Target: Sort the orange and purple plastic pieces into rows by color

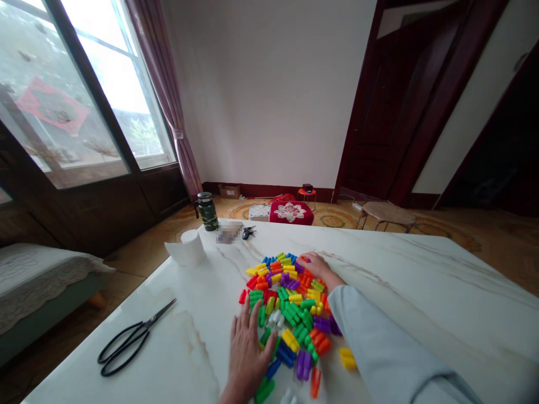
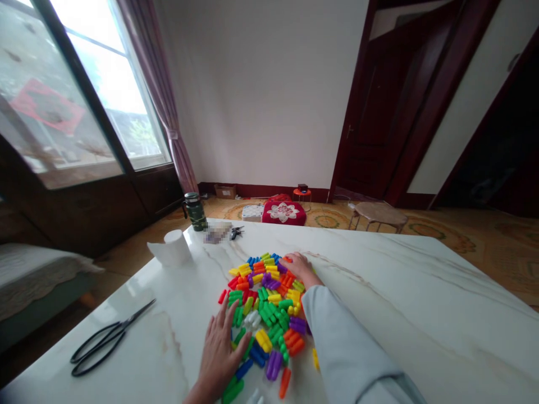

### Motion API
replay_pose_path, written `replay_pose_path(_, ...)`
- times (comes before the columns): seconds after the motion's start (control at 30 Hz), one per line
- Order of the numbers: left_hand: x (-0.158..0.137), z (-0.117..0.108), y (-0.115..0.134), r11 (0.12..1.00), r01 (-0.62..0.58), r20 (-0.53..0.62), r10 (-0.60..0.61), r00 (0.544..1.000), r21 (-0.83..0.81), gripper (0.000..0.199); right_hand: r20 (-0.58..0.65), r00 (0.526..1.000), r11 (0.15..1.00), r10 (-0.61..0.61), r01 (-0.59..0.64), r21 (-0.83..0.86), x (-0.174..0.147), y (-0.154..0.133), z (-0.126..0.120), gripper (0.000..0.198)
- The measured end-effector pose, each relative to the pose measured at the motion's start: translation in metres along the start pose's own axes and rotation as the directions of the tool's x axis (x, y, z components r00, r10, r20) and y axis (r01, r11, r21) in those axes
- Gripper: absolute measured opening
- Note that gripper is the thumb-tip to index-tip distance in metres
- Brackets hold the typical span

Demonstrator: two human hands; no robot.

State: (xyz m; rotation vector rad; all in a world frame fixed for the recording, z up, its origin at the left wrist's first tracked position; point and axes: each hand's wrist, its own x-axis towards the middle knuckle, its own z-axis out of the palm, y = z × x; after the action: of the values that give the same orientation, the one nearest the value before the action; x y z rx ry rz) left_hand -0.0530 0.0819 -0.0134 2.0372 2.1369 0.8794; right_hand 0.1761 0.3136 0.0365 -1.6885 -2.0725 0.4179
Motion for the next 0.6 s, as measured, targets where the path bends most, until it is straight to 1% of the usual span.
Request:
replay_pose_path(0.07,0.000,-0.002,0.003,1.000,0.000,-0.007,0.000,1.000,-0.008,0.065,0.040,0.998,0.999,-0.040,0.039,0.031,-0.009,-0.007,0.001,0.038)
replay_pose_path(0.17,0.001,-0.004,0.005,1.000,-0.006,-0.014,0.006,1.000,-0.021,0.063,0.076,0.995,0.996,-0.062,0.057,0.064,-0.025,-0.015,-0.003,0.043)
replay_pose_path(0.23,0.001,-0.004,0.006,1.000,-0.006,-0.012,0.005,1.000,-0.026,0.063,0.080,0.994,0.995,-0.074,0.068,0.076,-0.035,-0.021,-0.007,0.044)
replay_pose_path(0.33,0.001,-0.003,0.006,0.999,-0.002,-0.013,0.002,1.000,-0.036,0.063,0.051,0.994,0.993,-0.093,0.089,0.077,-0.044,-0.033,-0.009,0.036)
replay_pose_path(0.43,0.000,-0.001,0.006,0.999,0.000,-0.025,-0.001,1.000,-0.045,0.062,-0.049,0.990,0.991,-0.131,0.133,0.036,-0.039,-0.051,-0.003,0.028)
replay_pose_path(0.5,0.000,0.001,0.005,0.999,0.002,-0.030,-0.003,1.000,-0.045,0.063,-0.078,0.985,0.988,-0.155,0.154,-0.018,-0.029,-0.065,0.007,0.031)
replay_pose_path(0.53,0.000,0.002,0.004,0.999,0.002,-0.031,-0.003,1.000,-0.042,0.064,-0.060,0.986,0.987,-0.159,0.156,-0.050,-0.022,-0.072,0.013,0.035)
replay_pose_path(0.6,0.000,0.004,0.003,0.999,0.000,-0.037,-0.001,0.999,-0.034,0.065,0.030,0.990,0.984,-0.137,0.140,-0.109,-0.010,-0.083,0.025,0.047)
